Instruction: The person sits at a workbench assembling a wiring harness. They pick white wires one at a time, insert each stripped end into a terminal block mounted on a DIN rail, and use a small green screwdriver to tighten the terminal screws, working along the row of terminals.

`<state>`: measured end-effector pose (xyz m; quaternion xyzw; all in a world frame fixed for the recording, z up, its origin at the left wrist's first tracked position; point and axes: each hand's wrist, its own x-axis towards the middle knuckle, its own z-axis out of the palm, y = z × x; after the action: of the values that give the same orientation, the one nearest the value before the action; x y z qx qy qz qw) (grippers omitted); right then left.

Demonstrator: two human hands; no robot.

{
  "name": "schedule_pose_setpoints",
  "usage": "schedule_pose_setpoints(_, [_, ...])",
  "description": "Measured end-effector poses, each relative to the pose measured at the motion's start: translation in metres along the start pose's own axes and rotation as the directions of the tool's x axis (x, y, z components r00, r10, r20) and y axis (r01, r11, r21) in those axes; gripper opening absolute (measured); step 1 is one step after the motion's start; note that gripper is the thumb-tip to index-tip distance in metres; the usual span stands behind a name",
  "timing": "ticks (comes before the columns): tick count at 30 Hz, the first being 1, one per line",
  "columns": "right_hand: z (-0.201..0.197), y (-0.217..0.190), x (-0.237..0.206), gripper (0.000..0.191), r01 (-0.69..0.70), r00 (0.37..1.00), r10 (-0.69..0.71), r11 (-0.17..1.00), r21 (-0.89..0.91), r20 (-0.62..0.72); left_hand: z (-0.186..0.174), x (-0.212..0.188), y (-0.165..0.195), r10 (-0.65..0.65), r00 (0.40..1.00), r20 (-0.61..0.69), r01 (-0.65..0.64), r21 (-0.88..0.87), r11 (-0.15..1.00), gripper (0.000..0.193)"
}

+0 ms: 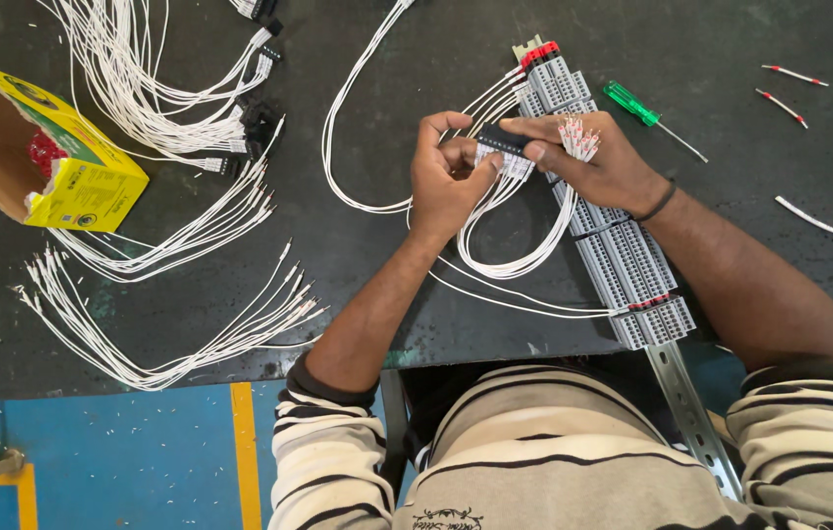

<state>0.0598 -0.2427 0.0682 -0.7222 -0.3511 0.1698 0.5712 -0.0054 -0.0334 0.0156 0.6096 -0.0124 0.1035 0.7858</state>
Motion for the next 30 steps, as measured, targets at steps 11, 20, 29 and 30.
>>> schedule_pose_setpoints(11, [0.001,-0.001,0.0,0.039,0.008,1.0,-0.008,1.0,0.005,0.003,-0.005,0.004,-0.005,-0.091,0.996,0.016,0.092,-0.144,0.985,0.054])
schedule_pose_setpoints(20, [0.0,0.0,0.0,0.041,-0.025,1.0,0.025,1.0,0.002,-0.003,-0.01,0.004,-0.007,-0.067,0.998,0.016,0.068,-0.132,0.989,0.055])
schedule_pose_setpoints(29, [0.0,0.0,0.0,0.039,0.021,1.0,-0.021,1.0,-0.004,0.005,-0.011,0.003,-0.004,-0.021,0.999,0.025,0.023,-0.111,0.993,0.056])
schedule_pose_setpoints(30, [0.0,0.0,0.001,0.039,0.033,0.999,-0.033,0.999,0.001,0.007,-0.01,0.004,-0.004,-0.024,0.999,0.03,0.027,-0.108,0.994,0.057])
